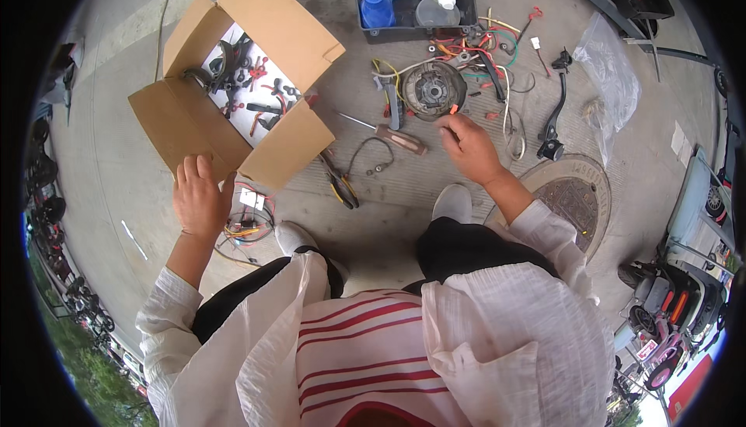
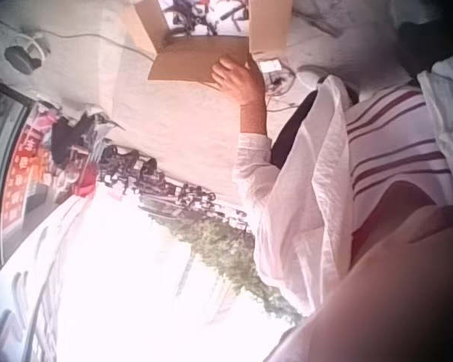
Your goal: The person sits on the ground and uses pliers to strip wires and manipulate small electrical components. They place some parts into a cardboard box and continue working on other components on the ground.
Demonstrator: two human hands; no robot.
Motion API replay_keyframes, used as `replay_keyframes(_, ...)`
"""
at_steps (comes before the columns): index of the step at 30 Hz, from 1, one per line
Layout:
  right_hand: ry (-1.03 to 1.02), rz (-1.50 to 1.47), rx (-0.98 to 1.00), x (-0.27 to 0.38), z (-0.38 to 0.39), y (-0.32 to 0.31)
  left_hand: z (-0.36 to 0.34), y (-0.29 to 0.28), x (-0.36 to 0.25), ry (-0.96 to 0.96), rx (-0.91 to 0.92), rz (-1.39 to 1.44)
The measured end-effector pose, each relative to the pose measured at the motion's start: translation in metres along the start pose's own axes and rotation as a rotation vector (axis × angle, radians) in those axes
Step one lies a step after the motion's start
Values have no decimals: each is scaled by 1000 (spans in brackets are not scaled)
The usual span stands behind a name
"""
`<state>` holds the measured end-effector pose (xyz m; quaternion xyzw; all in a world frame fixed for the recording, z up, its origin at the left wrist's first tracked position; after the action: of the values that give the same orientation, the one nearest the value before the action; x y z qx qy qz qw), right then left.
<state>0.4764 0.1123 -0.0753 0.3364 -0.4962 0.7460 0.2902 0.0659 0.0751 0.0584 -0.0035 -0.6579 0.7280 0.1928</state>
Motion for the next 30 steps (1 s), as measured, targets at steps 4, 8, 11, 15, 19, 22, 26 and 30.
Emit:
replay_keyframes(4,18,-99,183,2,-14,10,-33,0,-47,237,-76,216)
replay_keyframes(8,20,-386,229,13,-49,31,-33,77,-45,-54,320,412)
replay_keyframes(11,145,-544,315,12,-79,50,-35,114,-32,-182,548,246)
replay_keyframes(15,216,-492,436,2,-95,69,-36,128,-17,-256,466,136)
replay_keyframes(19,261,-411,415,-1,-87,73,-39,125,-6,-365,526,194)
replay_keyframes(22,285,-442,467,21,-56,59,-47,99,-29,-259,214,245)
replay_keyframes(26,-26,-441,432,27,-19,53,-72,38,-110,-46,-241,550)
replay_keyframes(30,-218,-317,568,46,4,52,-74,68,-187,-454,429,1806)
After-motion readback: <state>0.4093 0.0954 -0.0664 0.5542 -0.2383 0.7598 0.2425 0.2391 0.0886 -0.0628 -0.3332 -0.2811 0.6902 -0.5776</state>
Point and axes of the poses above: each hand's wrist, its own z-axis away from the middle knuckle, its own y-axis out of the palm, x = y × z, the point moved 5 cm from there along -z, towards the middle knuckle, and after that the axes turned 10 degrees about y, right-handed, at the moved point
